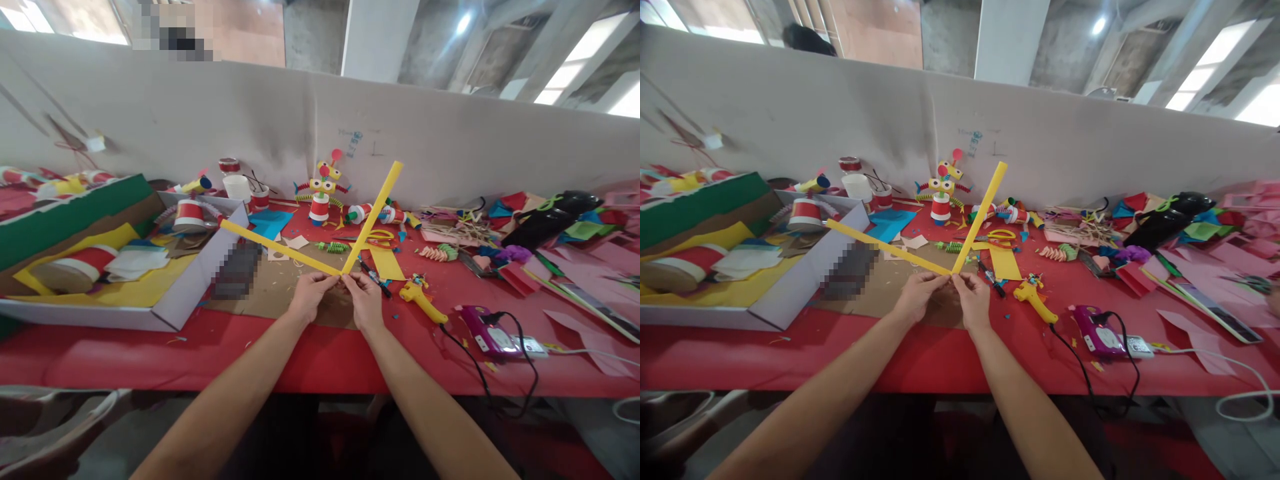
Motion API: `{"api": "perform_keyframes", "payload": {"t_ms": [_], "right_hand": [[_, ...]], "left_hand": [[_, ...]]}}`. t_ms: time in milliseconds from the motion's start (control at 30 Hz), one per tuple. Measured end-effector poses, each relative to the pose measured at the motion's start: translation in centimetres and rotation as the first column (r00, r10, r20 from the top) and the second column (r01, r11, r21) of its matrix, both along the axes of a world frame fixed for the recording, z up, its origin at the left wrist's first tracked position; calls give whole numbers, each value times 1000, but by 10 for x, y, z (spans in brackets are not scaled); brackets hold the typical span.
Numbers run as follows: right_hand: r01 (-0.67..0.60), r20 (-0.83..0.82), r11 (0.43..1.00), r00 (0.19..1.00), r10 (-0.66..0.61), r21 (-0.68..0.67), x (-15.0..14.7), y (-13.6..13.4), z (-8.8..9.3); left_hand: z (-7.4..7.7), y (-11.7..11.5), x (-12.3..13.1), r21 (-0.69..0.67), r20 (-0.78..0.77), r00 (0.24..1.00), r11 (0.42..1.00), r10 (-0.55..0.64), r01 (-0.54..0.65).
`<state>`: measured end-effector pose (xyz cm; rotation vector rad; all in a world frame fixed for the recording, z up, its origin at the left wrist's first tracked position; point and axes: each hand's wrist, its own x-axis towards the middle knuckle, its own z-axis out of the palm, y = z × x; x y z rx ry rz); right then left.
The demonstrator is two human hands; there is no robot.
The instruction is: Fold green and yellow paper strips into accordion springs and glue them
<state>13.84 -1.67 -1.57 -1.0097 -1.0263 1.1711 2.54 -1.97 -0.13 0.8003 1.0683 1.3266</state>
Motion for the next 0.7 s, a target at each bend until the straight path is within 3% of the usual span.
{"api": "perform_keyframes", "payload": {"t_ms": [133,300,500,700], "right_hand": [[-61,-157,995,986,49,-76,2,4,0],[-143,-243,982,964,110,-120,3,4,2],[-116,-143,992,984,107,-57,2,3,-2],[-63,-50,998,997,62,-16,0,3,-5]], "left_hand": [[2,2,-4,-65,157,980,989,-121,133],[-2,6,-11,-140,330,935,972,-131,186],[-3,5,-9,-141,266,959,980,-99,140],[0,3,-10,-55,137,975,982,-173,182]]}}
